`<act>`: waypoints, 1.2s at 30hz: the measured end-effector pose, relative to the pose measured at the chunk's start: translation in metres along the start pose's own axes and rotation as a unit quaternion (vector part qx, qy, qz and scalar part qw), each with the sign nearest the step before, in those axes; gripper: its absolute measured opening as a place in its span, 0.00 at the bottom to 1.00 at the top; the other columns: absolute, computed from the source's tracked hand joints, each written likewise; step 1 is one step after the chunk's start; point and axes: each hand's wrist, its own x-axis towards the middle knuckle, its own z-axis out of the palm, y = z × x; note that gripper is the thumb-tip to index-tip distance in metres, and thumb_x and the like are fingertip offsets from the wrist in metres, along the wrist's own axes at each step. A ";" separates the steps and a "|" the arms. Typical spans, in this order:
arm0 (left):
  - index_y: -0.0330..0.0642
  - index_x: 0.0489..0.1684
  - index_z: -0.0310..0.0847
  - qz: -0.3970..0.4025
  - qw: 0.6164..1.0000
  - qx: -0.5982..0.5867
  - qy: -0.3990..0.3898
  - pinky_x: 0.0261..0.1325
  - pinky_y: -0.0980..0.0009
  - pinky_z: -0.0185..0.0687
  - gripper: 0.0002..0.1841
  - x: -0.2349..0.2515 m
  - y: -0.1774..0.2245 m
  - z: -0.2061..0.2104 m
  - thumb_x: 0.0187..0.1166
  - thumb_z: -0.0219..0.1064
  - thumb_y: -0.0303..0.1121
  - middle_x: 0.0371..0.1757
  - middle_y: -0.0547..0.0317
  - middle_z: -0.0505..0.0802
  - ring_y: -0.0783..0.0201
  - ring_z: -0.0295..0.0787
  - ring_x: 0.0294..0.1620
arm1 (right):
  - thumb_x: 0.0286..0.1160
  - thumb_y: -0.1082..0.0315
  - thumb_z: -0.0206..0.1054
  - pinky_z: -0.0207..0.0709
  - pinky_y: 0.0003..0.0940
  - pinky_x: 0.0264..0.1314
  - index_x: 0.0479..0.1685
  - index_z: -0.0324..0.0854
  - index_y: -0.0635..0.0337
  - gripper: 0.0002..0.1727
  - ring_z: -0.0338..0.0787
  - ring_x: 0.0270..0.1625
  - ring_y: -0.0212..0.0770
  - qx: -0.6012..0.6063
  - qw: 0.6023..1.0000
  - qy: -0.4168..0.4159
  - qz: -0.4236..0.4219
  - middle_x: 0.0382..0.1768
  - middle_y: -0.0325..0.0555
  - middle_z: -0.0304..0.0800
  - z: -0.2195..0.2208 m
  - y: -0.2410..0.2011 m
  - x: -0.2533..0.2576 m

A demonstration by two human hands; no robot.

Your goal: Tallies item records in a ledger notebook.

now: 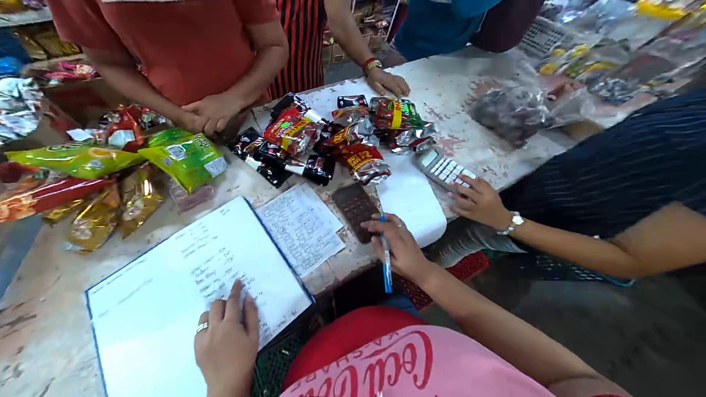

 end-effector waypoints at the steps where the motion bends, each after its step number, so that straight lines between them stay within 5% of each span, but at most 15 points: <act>1: 0.43 0.63 0.90 -0.001 1.000 0.001 0.001 0.37 0.39 0.78 0.28 0.000 0.000 0.000 0.84 0.48 0.49 0.43 0.35 0.92 0.30 0.89 0.44 | 0.81 0.64 0.57 0.71 0.56 0.78 0.58 0.86 0.56 0.16 0.84 0.72 0.55 -0.009 1.000 -0.009 -0.008 0.57 0.45 0.95 0.004 -0.002 -0.002; 7: 0.41 0.63 0.90 0.006 1.000 0.000 0.006 0.37 0.40 0.78 0.28 0.001 0.001 -0.003 0.84 0.48 0.49 0.41 0.35 0.92 0.31 0.89 0.42 | 0.79 0.65 0.59 0.71 0.62 0.76 0.55 0.89 0.59 0.16 0.86 0.68 0.60 -0.053 0.997 0.042 0.031 0.53 0.47 0.96 0.006 0.002 0.026; 10: 0.41 0.63 0.90 0.006 1.000 -0.001 0.006 0.37 0.39 0.78 0.28 0.001 0.001 -0.003 0.84 0.48 0.49 0.40 0.34 0.91 0.31 0.89 0.41 | 0.79 0.65 0.60 0.71 0.63 0.76 0.56 0.88 0.61 0.16 0.85 0.71 0.62 -0.063 0.994 0.000 0.089 0.55 0.50 0.95 0.005 0.010 0.040; 22: 0.37 0.65 0.88 0.006 1.000 -0.011 -0.026 0.40 0.38 0.79 0.24 0.002 0.002 -0.008 0.83 0.55 0.43 0.42 0.31 0.91 0.29 0.88 0.43 | 0.76 0.67 0.61 0.73 0.58 0.74 0.54 0.89 0.57 0.14 0.87 0.68 0.57 -0.058 0.998 0.018 0.019 0.54 0.46 0.96 0.009 0.009 0.020; 29: 0.39 0.66 0.88 0.002 0.999 -0.006 -0.039 0.42 0.40 0.80 0.24 0.004 0.004 -0.008 0.84 0.56 0.43 0.44 0.33 0.92 0.31 0.89 0.46 | 0.76 0.70 0.64 0.85 0.49 0.66 0.61 0.80 0.74 0.19 0.92 0.64 0.53 -0.084 0.971 0.209 0.074 0.64 0.62 0.90 -0.069 0.021 0.057; 32: 0.38 0.66 0.88 0.003 1.000 -0.006 -0.028 0.40 0.37 0.79 0.25 0.001 0.003 -0.008 0.83 0.54 0.45 0.44 0.31 0.91 0.29 0.88 0.44 | 0.82 0.71 0.60 0.85 0.37 0.57 0.63 0.71 0.72 0.17 0.90 0.63 0.44 -0.040 0.954 0.296 0.024 0.70 0.64 0.83 -0.107 0.026 0.073; 34: 0.38 0.64 0.89 0.004 1.000 -0.007 -0.019 0.38 0.37 0.78 0.26 0.000 0.003 -0.007 0.83 0.53 0.46 0.42 0.32 0.91 0.29 0.88 0.42 | 0.85 0.71 0.57 0.85 0.32 0.56 0.59 0.70 0.69 0.12 0.90 0.62 0.40 0.000 0.957 0.290 0.002 0.66 0.60 0.85 -0.113 0.022 0.078; 36: 0.39 0.65 0.88 0.001 1.000 -0.009 -0.026 0.38 0.37 0.78 0.25 0.000 0.001 -0.006 0.84 0.53 0.46 0.43 0.32 0.91 0.29 0.88 0.43 | 0.82 0.72 0.57 0.85 0.35 0.57 0.55 0.78 0.73 0.13 0.91 0.55 0.38 0.049 0.978 0.199 0.030 0.55 0.57 0.91 -0.099 0.016 0.071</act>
